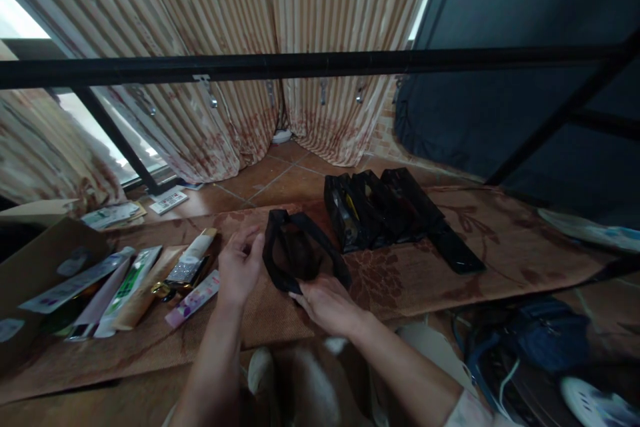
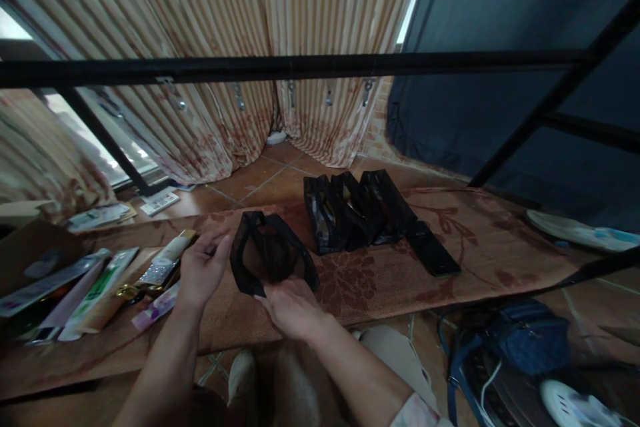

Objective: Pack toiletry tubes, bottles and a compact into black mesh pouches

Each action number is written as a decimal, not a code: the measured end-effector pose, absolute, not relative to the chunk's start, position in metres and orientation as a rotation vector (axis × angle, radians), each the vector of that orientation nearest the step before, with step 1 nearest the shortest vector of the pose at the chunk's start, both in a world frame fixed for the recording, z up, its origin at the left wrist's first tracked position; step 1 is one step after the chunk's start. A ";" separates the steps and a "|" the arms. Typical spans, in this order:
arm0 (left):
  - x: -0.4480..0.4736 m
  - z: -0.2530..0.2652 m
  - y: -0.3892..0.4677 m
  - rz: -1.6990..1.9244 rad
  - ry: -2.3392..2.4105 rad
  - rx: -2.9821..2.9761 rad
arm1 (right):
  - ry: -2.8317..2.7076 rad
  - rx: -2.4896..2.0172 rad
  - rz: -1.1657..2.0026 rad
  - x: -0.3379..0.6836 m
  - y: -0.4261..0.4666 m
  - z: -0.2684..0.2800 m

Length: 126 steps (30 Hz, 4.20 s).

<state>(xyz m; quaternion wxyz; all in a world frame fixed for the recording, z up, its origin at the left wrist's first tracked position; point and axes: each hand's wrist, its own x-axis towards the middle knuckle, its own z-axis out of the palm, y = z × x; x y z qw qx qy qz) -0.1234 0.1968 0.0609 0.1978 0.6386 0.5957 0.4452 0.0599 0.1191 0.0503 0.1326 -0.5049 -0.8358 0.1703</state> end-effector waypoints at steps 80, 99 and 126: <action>-0.137 0.081 0.194 1.590 1.068 0.740 | -2.323 -1.325 0.730 0.054 0.120 0.035; -0.125 0.096 0.180 1.425 0.775 0.777 | -2.303 -1.326 0.673 0.055 0.118 0.029; -0.125 0.088 0.181 1.430 0.786 0.878 | -2.302 -1.310 0.682 0.054 0.117 0.030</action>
